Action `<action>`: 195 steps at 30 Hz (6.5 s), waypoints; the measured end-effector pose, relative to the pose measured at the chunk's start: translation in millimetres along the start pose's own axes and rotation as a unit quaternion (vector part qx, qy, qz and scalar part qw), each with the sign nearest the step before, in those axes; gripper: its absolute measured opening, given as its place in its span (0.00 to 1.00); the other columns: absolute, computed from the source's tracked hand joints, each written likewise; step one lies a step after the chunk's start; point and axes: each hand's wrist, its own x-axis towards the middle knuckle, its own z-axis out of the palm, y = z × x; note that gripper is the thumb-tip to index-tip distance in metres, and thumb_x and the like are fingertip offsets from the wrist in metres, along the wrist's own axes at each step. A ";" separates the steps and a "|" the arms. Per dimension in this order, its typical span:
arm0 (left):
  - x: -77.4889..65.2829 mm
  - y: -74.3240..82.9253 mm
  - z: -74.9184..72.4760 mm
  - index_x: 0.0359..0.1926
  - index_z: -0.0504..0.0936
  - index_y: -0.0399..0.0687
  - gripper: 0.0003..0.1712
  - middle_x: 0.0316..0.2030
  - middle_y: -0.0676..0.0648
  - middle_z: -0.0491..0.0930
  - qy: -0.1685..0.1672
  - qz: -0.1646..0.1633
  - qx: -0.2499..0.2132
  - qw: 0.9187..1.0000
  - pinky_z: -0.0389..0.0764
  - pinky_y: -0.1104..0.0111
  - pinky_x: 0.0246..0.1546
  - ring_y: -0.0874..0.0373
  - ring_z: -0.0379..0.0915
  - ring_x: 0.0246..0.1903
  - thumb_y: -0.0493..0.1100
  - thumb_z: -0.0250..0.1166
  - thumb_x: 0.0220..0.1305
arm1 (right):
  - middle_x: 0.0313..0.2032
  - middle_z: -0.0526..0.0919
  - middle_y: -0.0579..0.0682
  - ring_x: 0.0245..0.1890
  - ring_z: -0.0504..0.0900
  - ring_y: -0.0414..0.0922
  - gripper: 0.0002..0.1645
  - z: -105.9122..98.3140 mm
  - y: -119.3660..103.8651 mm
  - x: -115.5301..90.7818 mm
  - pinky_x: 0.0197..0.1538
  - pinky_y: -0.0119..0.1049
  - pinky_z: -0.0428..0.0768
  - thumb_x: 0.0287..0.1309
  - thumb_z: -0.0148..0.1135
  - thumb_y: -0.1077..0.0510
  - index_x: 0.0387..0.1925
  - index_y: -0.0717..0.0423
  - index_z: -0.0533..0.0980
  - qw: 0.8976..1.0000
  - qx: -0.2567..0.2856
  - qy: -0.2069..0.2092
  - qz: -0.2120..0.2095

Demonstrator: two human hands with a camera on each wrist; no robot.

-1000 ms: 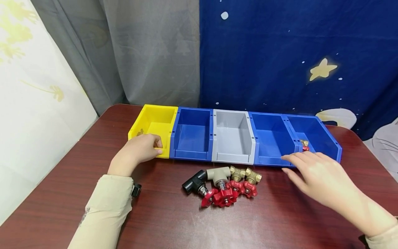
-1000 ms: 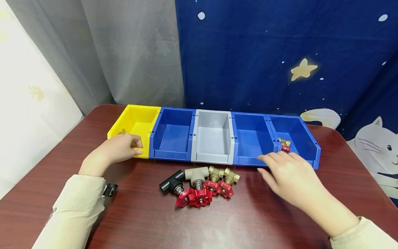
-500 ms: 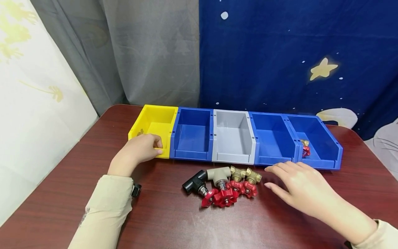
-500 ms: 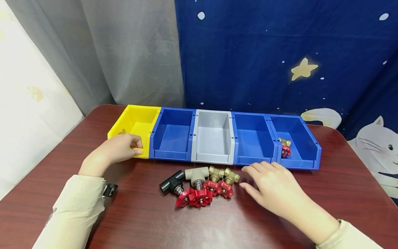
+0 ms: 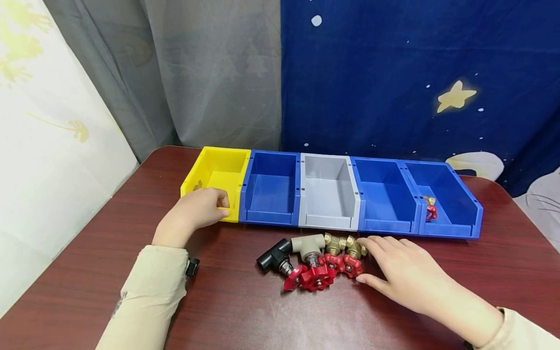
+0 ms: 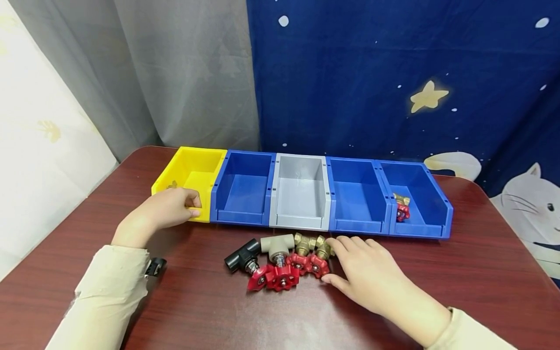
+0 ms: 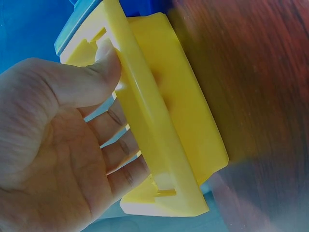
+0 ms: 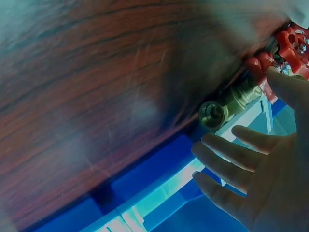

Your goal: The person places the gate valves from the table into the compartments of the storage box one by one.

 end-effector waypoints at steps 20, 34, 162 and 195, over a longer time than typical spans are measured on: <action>-0.1 1.3 -0.8 0.32 0.79 0.45 0.06 0.19 0.49 0.71 -0.001 -0.001 0.004 1.000 0.69 0.54 0.45 0.50 0.70 0.32 0.42 0.66 0.64 | 0.55 0.79 0.58 0.54 0.79 0.54 0.49 13.4 -11.7 14.8 0.54 0.53 0.76 0.54 0.67 0.32 0.65 0.62 0.69 1.000 0.009 -0.011 -0.020; 0.4 1.4 0.2 0.34 0.80 0.45 0.07 0.21 0.48 0.72 -0.004 -0.007 0.007 1.000 0.70 0.58 0.39 0.50 0.70 0.32 0.43 0.66 0.64 | 0.50 0.80 0.57 0.49 0.80 0.53 0.49 19.7 -12.5 18.7 0.51 0.51 0.78 0.52 0.69 0.34 0.64 0.64 0.70 1.000 0.000 -0.005 -0.018; 1.6 -1.0 0.7 0.33 0.80 0.45 0.06 0.21 0.48 0.72 -0.008 -0.010 -0.005 1.000 0.70 0.59 0.37 0.51 0.70 0.31 0.42 0.65 0.64 | 0.48 0.81 0.63 0.36 0.82 0.55 0.45 -7.4 108.9 123.5 0.42 0.59 0.79 0.44 0.73 0.41 0.58 0.66 0.74 0.988 -0.073 -0.133 -0.013; 0.2 0.8 -2.5 0.33 0.80 0.46 0.07 0.20 0.49 0.71 -0.011 -0.010 -0.015 1.000 0.71 0.60 0.37 0.53 0.71 0.30 0.43 0.65 0.65 | 0.42 0.82 0.58 0.38 0.81 0.53 0.46 3.5 106.9 123.3 0.43 0.58 0.78 0.47 0.73 0.43 0.59 0.71 0.71 0.988 -0.026 -0.153 0.024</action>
